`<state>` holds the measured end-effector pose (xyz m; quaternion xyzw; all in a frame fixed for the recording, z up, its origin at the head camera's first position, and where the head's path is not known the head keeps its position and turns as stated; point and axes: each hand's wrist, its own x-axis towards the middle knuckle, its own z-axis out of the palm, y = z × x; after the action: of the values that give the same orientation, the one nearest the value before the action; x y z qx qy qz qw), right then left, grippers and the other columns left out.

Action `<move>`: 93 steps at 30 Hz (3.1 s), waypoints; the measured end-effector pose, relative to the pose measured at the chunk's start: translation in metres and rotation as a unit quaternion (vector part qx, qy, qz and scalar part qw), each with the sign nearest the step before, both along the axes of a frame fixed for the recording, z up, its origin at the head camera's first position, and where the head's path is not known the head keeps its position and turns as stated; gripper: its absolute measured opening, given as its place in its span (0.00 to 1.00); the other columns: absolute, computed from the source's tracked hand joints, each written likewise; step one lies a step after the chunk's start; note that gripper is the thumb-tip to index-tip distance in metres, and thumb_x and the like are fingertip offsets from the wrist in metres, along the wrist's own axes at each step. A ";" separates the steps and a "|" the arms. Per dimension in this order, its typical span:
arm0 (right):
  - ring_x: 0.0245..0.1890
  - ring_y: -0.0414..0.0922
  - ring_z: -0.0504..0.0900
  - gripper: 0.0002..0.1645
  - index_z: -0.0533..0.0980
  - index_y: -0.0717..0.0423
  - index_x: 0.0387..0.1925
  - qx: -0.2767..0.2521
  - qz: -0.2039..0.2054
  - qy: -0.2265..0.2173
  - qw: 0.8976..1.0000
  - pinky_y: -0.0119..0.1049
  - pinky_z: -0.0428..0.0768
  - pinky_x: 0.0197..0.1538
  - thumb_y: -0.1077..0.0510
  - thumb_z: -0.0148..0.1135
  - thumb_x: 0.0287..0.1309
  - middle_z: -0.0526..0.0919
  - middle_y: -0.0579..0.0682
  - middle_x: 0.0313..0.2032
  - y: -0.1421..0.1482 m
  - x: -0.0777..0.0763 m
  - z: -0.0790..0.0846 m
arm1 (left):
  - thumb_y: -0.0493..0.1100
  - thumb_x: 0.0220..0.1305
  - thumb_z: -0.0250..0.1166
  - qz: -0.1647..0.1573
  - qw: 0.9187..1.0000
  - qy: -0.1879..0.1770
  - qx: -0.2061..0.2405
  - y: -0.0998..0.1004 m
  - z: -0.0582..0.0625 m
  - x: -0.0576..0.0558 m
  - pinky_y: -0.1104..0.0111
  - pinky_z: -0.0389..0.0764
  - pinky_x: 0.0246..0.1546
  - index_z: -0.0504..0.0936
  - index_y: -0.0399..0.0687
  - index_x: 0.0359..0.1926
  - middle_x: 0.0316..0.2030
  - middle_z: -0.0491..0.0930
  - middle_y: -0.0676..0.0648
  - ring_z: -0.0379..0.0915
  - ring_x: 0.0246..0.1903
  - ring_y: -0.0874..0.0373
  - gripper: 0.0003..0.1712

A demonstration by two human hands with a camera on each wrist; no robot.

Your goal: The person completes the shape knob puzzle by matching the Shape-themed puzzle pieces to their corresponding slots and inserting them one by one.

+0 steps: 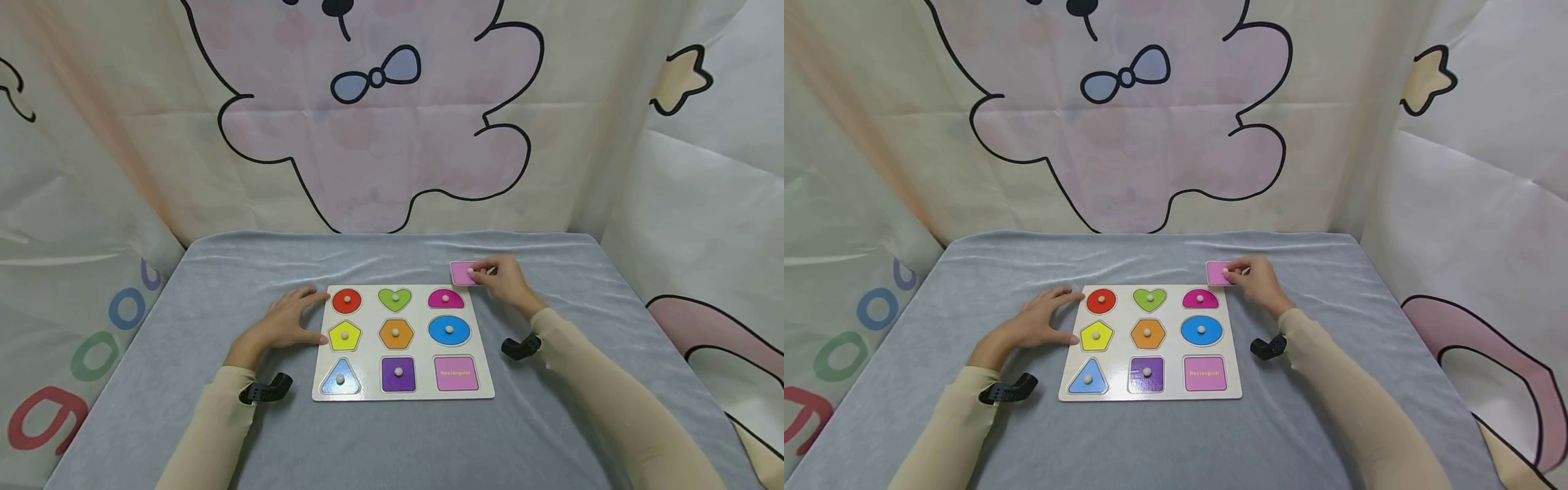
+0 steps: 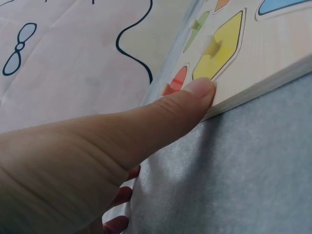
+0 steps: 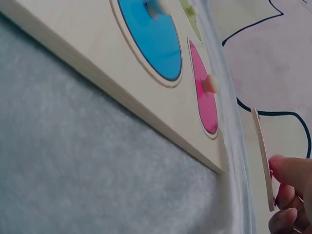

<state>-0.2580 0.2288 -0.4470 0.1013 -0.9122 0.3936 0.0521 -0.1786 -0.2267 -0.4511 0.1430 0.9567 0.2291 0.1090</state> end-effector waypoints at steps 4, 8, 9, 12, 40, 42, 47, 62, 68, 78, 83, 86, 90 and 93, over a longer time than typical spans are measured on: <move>0.22 0.39 0.71 0.11 0.86 0.65 0.41 0.005 -0.001 -0.009 1.000 0.27 0.70 0.22 0.60 0.70 0.62 0.77 0.49 0.23 -0.002 0.005 0.001 | 0.63 0.49 0.78 0.000 1.000 -0.002 0.001 0.001 0.000 0.000 0.31 0.54 0.69 0.67 0.58 0.74 0.76 0.58 0.36 0.51 0.75 0.34 0.53; 0.22 0.39 0.70 0.11 0.86 0.64 0.41 0.003 0.002 -0.005 1.000 0.27 0.69 0.23 0.60 0.70 0.61 0.76 0.49 0.24 -0.003 0.011 0.003 | 0.62 0.49 0.78 0.001 1.000 -0.003 0.001 0.003 0.000 0.000 0.31 0.54 0.69 0.67 0.58 0.74 0.76 0.58 0.36 0.51 0.75 0.34 0.53; 0.22 0.39 0.70 0.10 0.86 0.64 0.41 0.001 0.004 -0.002 1.000 0.27 0.69 0.23 0.60 0.70 0.61 0.76 0.48 0.24 -0.004 0.013 0.003 | 0.62 0.49 0.78 0.001 1.000 -0.003 0.001 0.003 0.000 0.000 0.31 0.54 0.69 0.67 0.58 0.74 0.76 0.58 0.36 0.51 0.75 0.34 0.53; 0.23 0.40 0.70 0.09 0.86 0.63 0.39 -0.002 0.012 0.005 1.000 0.27 0.69 0.22 0.60 0.71 0.61 0.76 0.48 0.24 -0.006 0.018 0.005 | 0.62 0.49 0.78 0.004 1.000 -0.005 0.002 0.003 0.000 0.001 0.31 0.53 0.70 0.67 0.57 0.74 0.76 0.57 0.36 0.51 0.75 0.34 0.53; 0.23 0.38 0.68 0.08 0.86 0.64 0.39 -0.033 0.057 -0.009 0.998 0.25 0.66 0.24 0.62 0.71 0.60 0.75 0.47 0.23 -0.013 0.054 0.013 | 0.62 0.49 0.78 0.002 1.000 0.001 0.001 0.001 0.000 0.001 0.30 0.52 0.70 0.66 0.57 0.75 0.76 0.57 0.35 0.50 0.75 0.33 0.53; 0.23 0.38 0.68 0.08 0.86 0.64 0.38 -0.035 0.063 -0.012 0.997 0.25 0.66 0.25 0.62 0.71 0.59 0.75 0.47 0.24 -0.013 0.056 0.013 | 0.62 0.49 0.78 0.001 1.000 0.002 0.001 0.001 0.000 0.002 0.30 0.52 0.70 0.66 0.57 0.75 0.76 0.57 0.35 0.50 0.75 0.33 0.53; 0.22 0.37 0.68 0.07 0.86 0.64 0.37 -0.041 0.083 -0.004 0.996 0.26 0.67 0.25 0.63 0.71 0.59 0.76 0.49 0.23 -0.015 0.062 0.013 | 0.62 0.49 0.78 0.002 1.000 0.003 -0.001 0.001 0.000 0.001 0.31 0.53 0.70 0.66 0.57 0.75 0.76 0.57 0.35 0.50 0.75 0.33 0.54; 0.20 0.36 0.66 0.09 0.85 0.66 0.39 -0.058 0.113 -0.027 0.992 0.24 0.64 0.22 0.63 0.72 0.58 0.73 0.50 0.22 -0.018 0.079 0.010 | 0.63 0.49 0.77 0.002 1.000 -0.002 0.001 0.001 0.001 0.001 0.31 0.52 0.70 0.66 0.57 0.75 0.76 0.57 0.35 0.50 0.75 0.33 0.54; 0.19 0.34 0.67 0.06 0.85 0.61 0.36 -0.061 0.133 -0.020 0.989 0.25 0.64 0.20 0.62 0.72 0.58 0.72 0.45 0.20 -0.019 0.088 0.004 | 0.62 0.50 0.77 0.004 1.000 -0.002 -0.001 0.002 0.001 0.000 0.30 0.52 0.70 0.66 0.57 0.75 0.76 0.57 0.35 0.50 0.75 0.33 0.53; 0.18 0.32 0.64 0.04 0.85 0.60 0.35 -0.074 0.154 -0.049 0.984 0.24 0.61 0.21 0.63 0.73 0.57 0.71 0.44 0.20 -0.021 0.104 -0.005 | 0.62 0.50 0.77 0.005 1.000 -0.003 -0.002 0.002 0.002 0.000 0.30 0.52 0.70 0.66 0.57 0.75 0.76 0.57 0.35 0.50 0.75 0.33 0.53; 0.19 0.31 0.65 0.05 0.85 0.59 0.35 -0.075 0.165 -0.058 0.982 0.23 0.63 0.21 0.63 0.74 0.56 0.72 0.44 0.21 -0.022 0.112 -0.007 | 0.62 0.50 0.77 0.007 1.000 -0.002 -0.004 0.001 0.001 0.000 0.30 0.52 0.70 0.66 0.57 0.75 0.76 0.57 0.35 0.49 0.75 0.33 0.53; 0.19 0.32 0.66 0.05 0.85 0.57 0.35 -0.067 0.171 -0.068 0.981 0.23 0.65 0.22 0.62 0.74 0.56 0.73 0.43 0.21 -0.023 0.117 -0.009 | 0.63 0.50 0.77 0.006 1.000 -0.001 -0.005 0.001 0.000 0.000 0.30 0.52 0.70 0.66 0.57 0.75 0.76 0.57 0.35 0.50 0.75 0.33 0.53; 0.20 0.33 0.68 0.05 0.85 0.55 0.35 -0.054 0.177 -0.085 0.979 0.24 0.66 0.23 0.59 0.74 0.56 0.73 0.43 0.21 -0.023 0.124 -0.010 | 0.63 0.50 0.77 0.006 1.000 -0.001 -0.004 0.001 -0.001 -0.001 0.30 0.52 0.70 0.66 0.57 0.75 0.76 0.57 0.35 0.49 0.75 0.33 0.53; 0.21 0.33 0.68 0.06 0.85 0.55 0.35 -0.051 0.181 -0.093 0.978 0.25 0.67 0.24 0.58 0.74 0.57 0.73 0.44 0.21 -0.023 0.129 -0.010 | 0.63 0.50 0.77 0.006 1.000 -0.001 -0.005 0.000 -0.001 -0.001 0.30 0.52 0.70 0.66 0.57 0.75 0.76 0.57 0.35 0.49 0.75 0.33 0.53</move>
<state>-0.1292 0.2061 -0.4572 0.2247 -0.8582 0.4505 -0.1000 -0.1793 -0.2263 -0.4522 0.1363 0.9584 0.2256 0.1093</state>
